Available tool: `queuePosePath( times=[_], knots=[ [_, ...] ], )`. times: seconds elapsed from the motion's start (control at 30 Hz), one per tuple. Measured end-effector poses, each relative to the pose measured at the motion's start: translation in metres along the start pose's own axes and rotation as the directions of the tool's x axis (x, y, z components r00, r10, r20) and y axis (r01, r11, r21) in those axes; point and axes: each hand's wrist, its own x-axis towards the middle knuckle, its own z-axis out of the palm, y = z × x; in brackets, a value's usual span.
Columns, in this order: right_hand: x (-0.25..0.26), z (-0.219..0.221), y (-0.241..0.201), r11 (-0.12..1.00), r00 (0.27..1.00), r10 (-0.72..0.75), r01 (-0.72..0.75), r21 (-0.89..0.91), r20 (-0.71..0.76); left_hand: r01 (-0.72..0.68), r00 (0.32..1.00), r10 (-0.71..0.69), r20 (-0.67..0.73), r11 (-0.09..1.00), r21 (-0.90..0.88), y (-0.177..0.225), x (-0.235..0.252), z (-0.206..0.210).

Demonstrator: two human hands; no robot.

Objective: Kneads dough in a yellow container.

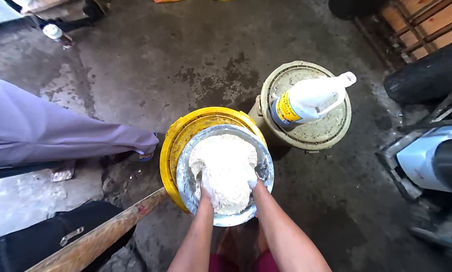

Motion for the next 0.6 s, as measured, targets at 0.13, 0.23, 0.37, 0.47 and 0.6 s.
queuePosePath(
  times=[0.13, 0.23, 0.37, 0.47, 0.6],
  knots=[
    [0.001, 0.008, -0.011, 0.979, 0.972, -0.178, 0.191, -0.073, 0.156, 0.043, 0.999, -0.042, 0.014, 0.996, -0.075, 0.021, -0.012, 0.01],
    [-0.003, 0.021, -0.033, 0.914, 0.92, -0.248, 0.327, -0.242, 0.304, 0.072, 0.997, -0.07, 0.022, 0.99, -0.124, 0.029, -0.017, 0.013],
    [-0.004, 0.033, -0.044, 0.855, 0.921, -0.271, 0.363, -0.37, 0.279, 0.068, 0.996, -0.06, 0.058, 0.986, -0.151, 0.031, -0.015, 0.001],
    [-0.008, 0.038, -0.038, 0.838, 0.912, -0.266, 0.379, -0.393, 0.311, 0.036, 0.999, -0.033, 0.039, 0.995, -0.094, 0.032, -0.003, 0.0],
    [0.0, 0.032, -0.034, 0.647, 0.911, -0.315, 0.412, -0.641, 0.268, -0.032, 0.998, 0.021, 0.056, 0.978, 0.205, 0.049, -0.015, 0.008]
  ],
)
